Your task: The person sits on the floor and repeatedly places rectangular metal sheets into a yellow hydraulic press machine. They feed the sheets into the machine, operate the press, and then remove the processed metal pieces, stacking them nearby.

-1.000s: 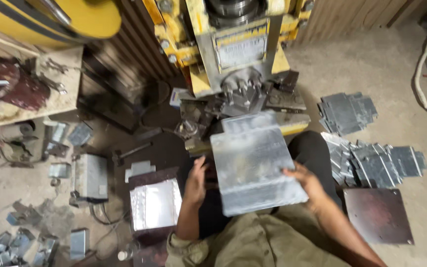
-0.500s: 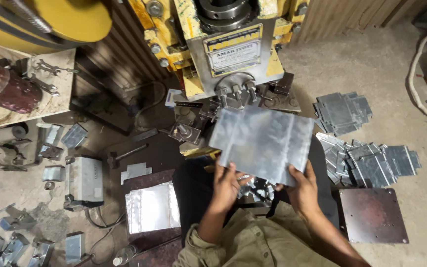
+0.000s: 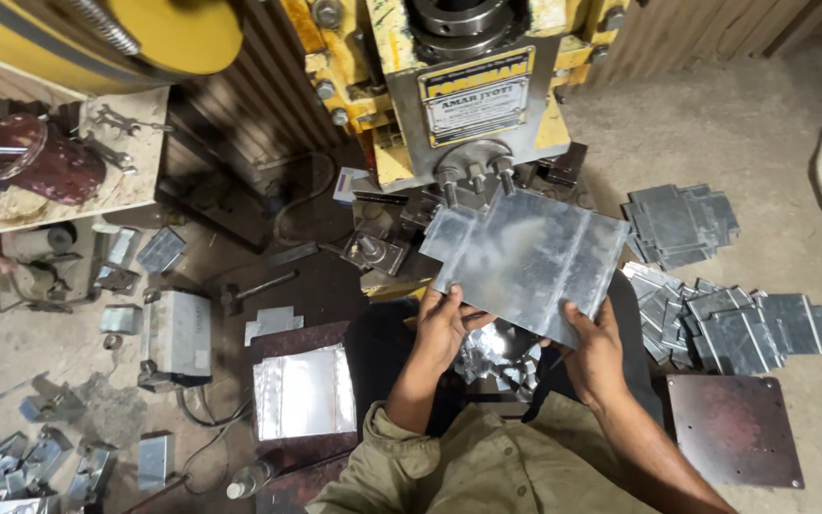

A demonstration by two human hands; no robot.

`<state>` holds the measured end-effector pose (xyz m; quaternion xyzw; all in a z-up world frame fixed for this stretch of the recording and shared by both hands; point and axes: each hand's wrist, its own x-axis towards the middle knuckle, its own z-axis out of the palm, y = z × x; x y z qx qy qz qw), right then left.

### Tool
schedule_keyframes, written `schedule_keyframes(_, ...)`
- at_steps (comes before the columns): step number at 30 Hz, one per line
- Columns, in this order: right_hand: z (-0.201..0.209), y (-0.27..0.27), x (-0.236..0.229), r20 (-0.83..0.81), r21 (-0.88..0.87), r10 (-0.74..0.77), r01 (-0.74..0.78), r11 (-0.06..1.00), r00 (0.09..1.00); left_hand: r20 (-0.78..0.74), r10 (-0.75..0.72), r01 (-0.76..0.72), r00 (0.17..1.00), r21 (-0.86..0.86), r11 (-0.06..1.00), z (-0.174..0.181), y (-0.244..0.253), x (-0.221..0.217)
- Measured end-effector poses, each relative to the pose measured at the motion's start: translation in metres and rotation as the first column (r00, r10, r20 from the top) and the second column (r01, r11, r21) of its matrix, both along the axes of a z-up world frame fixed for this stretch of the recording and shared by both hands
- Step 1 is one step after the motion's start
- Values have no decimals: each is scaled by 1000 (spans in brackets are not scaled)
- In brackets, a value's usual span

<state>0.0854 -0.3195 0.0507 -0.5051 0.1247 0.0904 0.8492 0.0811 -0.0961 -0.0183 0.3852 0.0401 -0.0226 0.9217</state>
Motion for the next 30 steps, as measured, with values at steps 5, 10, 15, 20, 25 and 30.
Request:
schedule_keyframes(5,2,1,1,8,13,4,-4,1000,1000,-20,1,-2,1000,-36,999,6,1,3)
schedule_keyframes(10,2,-6,1,-37,-64,56,-59,996,998,-54,35,-34,998,15,999,13,4,2)
schedule_keyframes(15,-14,-42,3,-178,-112,148,-170,979,973,-109,30,-55,994,-233,971,26,42,-13)
schedule_keyframes(20,-58,-88,37,-223,103,351,-336,936,910,-260,95,-103,961,-18,995,0,60,-29)
schedule_keyframes(25,-49,-64,45,79,601,301,-286,746,950,-121,292,-297,949,-23,955,6,37,-64)
schedule_keyframes(30,-34,4,-10,150,75,289,-302,950,946,-135,237,-237,962,18,971,30,-16,-112)
